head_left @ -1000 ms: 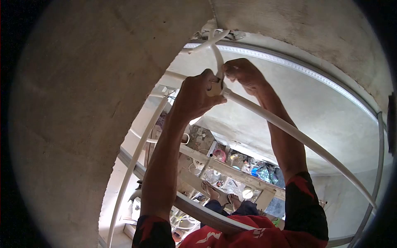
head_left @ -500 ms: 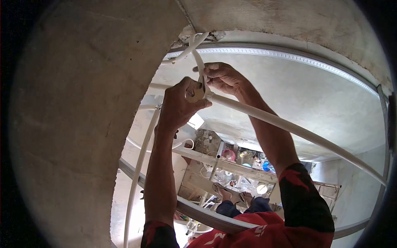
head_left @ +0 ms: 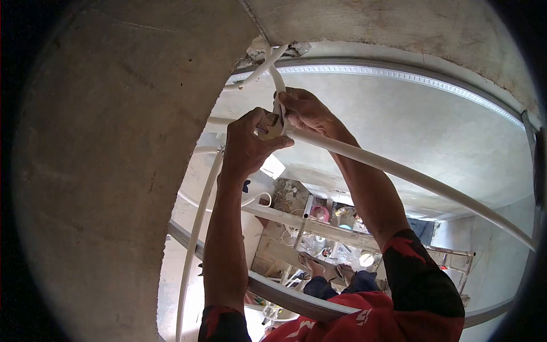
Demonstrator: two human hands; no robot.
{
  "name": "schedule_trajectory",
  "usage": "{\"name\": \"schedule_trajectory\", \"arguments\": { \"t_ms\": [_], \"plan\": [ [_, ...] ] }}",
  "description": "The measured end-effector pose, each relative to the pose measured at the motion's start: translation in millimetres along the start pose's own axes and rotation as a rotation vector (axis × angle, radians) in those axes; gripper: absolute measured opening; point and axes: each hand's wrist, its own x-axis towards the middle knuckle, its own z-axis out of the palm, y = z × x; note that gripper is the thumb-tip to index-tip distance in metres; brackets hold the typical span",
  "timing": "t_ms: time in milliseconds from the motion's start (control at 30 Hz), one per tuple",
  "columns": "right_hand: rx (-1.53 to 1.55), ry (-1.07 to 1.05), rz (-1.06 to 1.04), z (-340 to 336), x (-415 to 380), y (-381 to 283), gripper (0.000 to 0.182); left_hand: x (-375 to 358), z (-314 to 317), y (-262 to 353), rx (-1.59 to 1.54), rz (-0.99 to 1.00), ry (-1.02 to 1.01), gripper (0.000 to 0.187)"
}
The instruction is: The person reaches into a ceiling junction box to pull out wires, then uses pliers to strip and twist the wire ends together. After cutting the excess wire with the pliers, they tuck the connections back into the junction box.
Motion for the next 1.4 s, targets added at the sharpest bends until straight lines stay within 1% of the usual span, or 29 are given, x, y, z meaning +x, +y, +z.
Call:
{"name": "schedule_trajectory", "arguments": {
  "t_ms": [33,167,233,267,300,367,400,467,500,567,600,633,700,733,767,800,833,867,900,967,1033,1067,1100,1167,1200,1233,1300,1367,1400],
  "plan": [
    [0.053,-0.040,-0.018,-4.0,0.7,3.8,0.034,-1.3,0.9,-0.9,-0.003,-0.004,0.005,0.042],
    [0.051,-0.089,0.001,-12.0,0.3,5.4,0.035,-1.0,-0.1,4.4,0.000,-0.029,0.022,0.043],
    [0.017,-0.066,0.012,-21.2,7.4,9.4,0.033,0.4,-1.9,6.6,0.019,-0.032,-0.018,0.044],
    [-0.094,-0.014,0.054,-28.8,8.8,7.9,0.030,0.1,-3.4,8.2,0.036,-0.036,-0.056,0.045],
    [-0.096,-0.022,0.052,-27.9,10.9,3.8,0.030,1.1,-7.5,10.2,0.040,-0.035,-0.049,0.045],
    [-0.148,0.034,0.088,-25.0,9.3,1.2,0.031,-2.3,-14.1,13.6,-0.014,-0.012,-0.092,0.036],
    [-0.116,0.065,0.075,-22.9,9.4,3.3,0.029,-1.9,-14.8,9.9,-0.009,-0.011,-0.090,0.036],
    [-0.105,0.067,0.069,-20.0,7.1,5.6,0.028,-1.8,-13.1,-3.4,-0.300,-0.169,-0.105,0.022],
    [-0.094,0.074,0.068,-20.5,6.9,7.2,0.028,-0.4,-12.9,-5.4,-0.297,-0.169,-0.099,0.022],
    [-0.097,0.071,0.053,-22.6,8.5,9.9,0.028,1.0,-7.2,-9.3,-0.139,0.114,-0.006,0.016],
    [-0.119,0.054,0.044,-24.3,9.8,10.4,0.028,0.5,-4.9,0.6,-0.091,0.114,0.051,0.020],
    [-0.141,0.037,0.035,-25.7,10.6,11.1,0.028,0.3,-3.3,3.9,-0.092,0.109,0.057,0.020],
    [-0.189,0.057,0.035,-24.9,9.4,8.1,0.029,2.0,-0.7,6.7,-0.003,0.157,0.128,0.014],
    [-0.234,0.083,0.032,-21.8,7.8,5.4,0.031,1.7,4.0,5.2,-0.004,0.154,0.133,0.014],
    [-0.237,0.078,0.035,-18.5,4.7,3.2,0.031,1.5,10.3,1.8,0.029,0.160,0.187,0.014],
    [-0.510,0.258,-0.093,-7.9,-2.7,-4.1,0.032,1.9,14.2,-0.5,0.062,0.168,0.239,0.013],
    [-0.777,0.440,-0.225,1.4,-9.3,-11.0,0.036,2.6,14.7,-0.8,0.065,0.167,0.242,0.013],
    [-0.838,0.329,-0.339,-0.8,-21.0,-19.2,0.051,1.8,14.9,-1.2,0.021,0.157,0.253,0.015],
    [-0.836,0.330,-0.339,-6.7,-34.2,-16.5,0.051,1.2,14.5,-1.4,-0.023,0.148,0.265,0.017],
    [-1.097,0.062,-0.590,-12.4,-57.4,-6.4,0.074,4.5,12.5,-1.6,-0.030,0.150,0.277,0.016],
    [-1.202,0.030,-0.525,-2.4,-78.3,10.1,0.103,4.3,13.5,-1.9,-0.045,0.139,0.290,0.014],
    [-1.212,-0.007,-0.535,5.0,-82.1,15.4,0.127,2.6,13.1,-2.5,-0.091,0.101,0.254,0.013],
    [-1.130,0.033,-0.571,15.9,-80.8,20.1,0.131,2.6,10.9,-3.5,-0.132,0.069,0.216,0.011],
    [-1.060,0.127,-0.638,25.5,-72.1,26.8,0.127,0.5,3.5,1.1,-0.092,0.049,0.195,0.011],
    [-1.021,0.168,-0.691,23.1,-63.6,31.7,0.117,2.0,2.3,4.1,-0.063,0.036,0.186,0.010],
    [-0.942,0.202,-0.746,26.1,-57.8,31.5,0.096,3.2,4.5,5.6,-0.066,0.050,0.180,0.010],
    [-0.961,0.268,-0.767,27.7,-50.4,33.2,0.072,0.4,8.4,6.3,-0.147,0.006,0.210,0.011],
    [-0.878,0.324,-0.730,27.3,-46.7,32.9,0.057,-0.4,9.1,3.4,-0.087,-0.013,0.192,0.009],
    [-0.826,0.309,-0.713,25.9,-46.1,32.1,0.055,-0.4,11.4,3.7,-0.021,0.048,0.229,0.008]
  ]
}}
